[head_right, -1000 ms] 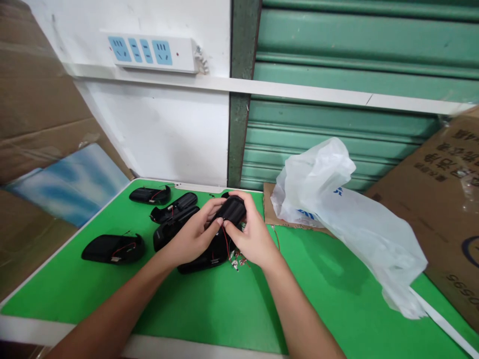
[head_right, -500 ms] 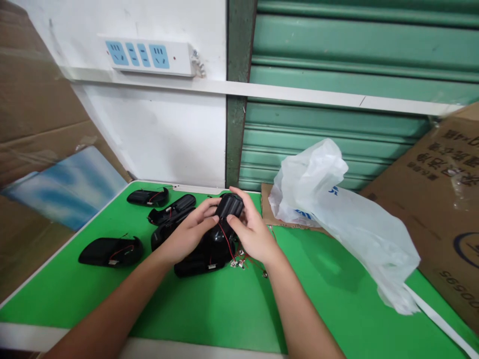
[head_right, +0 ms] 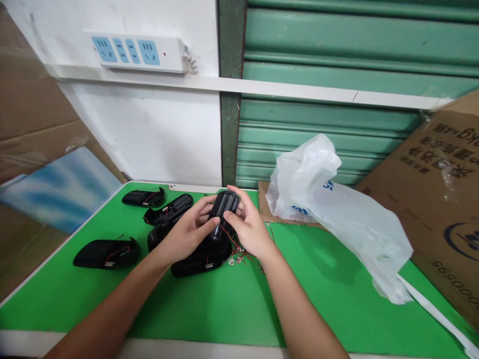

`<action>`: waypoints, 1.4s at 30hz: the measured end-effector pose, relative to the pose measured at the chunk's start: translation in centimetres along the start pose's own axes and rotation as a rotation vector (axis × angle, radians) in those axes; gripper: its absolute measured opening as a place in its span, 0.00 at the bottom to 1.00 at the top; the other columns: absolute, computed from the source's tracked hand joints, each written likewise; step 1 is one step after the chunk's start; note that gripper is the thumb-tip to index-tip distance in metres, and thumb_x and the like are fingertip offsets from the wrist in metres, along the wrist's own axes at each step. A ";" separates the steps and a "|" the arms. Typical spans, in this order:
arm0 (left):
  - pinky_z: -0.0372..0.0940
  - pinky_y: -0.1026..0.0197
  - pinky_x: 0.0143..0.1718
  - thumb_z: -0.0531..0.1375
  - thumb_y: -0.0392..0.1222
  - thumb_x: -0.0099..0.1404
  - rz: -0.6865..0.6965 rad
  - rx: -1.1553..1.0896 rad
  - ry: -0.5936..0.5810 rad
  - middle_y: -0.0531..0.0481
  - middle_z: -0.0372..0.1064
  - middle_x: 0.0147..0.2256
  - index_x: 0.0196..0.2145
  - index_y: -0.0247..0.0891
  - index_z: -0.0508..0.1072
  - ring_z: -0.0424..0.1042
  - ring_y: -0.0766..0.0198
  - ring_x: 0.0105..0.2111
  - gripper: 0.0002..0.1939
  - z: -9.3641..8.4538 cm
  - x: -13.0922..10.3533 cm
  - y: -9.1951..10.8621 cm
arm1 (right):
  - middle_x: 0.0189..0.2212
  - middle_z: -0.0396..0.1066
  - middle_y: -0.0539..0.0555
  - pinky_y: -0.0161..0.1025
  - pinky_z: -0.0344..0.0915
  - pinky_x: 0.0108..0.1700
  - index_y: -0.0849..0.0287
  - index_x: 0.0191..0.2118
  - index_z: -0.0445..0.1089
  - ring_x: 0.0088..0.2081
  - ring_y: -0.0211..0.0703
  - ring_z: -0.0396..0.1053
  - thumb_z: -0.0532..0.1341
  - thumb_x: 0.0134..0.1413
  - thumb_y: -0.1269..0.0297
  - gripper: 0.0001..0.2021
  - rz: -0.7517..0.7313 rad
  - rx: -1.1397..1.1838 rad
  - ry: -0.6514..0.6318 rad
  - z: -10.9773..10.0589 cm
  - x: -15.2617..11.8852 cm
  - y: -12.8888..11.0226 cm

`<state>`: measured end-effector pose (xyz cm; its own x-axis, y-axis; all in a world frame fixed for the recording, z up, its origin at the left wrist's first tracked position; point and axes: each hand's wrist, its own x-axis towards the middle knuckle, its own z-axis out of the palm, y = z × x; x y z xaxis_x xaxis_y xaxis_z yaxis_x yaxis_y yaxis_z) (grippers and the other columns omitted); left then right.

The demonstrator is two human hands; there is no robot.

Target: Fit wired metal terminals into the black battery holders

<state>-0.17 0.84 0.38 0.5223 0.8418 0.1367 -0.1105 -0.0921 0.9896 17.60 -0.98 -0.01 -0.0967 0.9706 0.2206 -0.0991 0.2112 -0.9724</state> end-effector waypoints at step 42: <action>0.72 0.58 0.37 0.61 0.40 0.68 -0.337 -0.729 0.178 0.40 0.80 0.41 0.51 0.32 0.78 0.80 0.56 0.37 0.16 -0.9 0.3 2.0 | 0.42 0.79 0.61 0.42 0.57 0.37 0.59 0.42 0.75 0.41 0.53 0.74 0.64 0.56 0.62 0.10 0.252 -1.293 -0.032 -3.5 0.2 1.3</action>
<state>-0.98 1.32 2.35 0.4902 0.8401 -0.2321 -0.5258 0.4974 0.6900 20.87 -0.15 -1.54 0.0021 1.0000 0.0080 0.9357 0.0008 -0.3529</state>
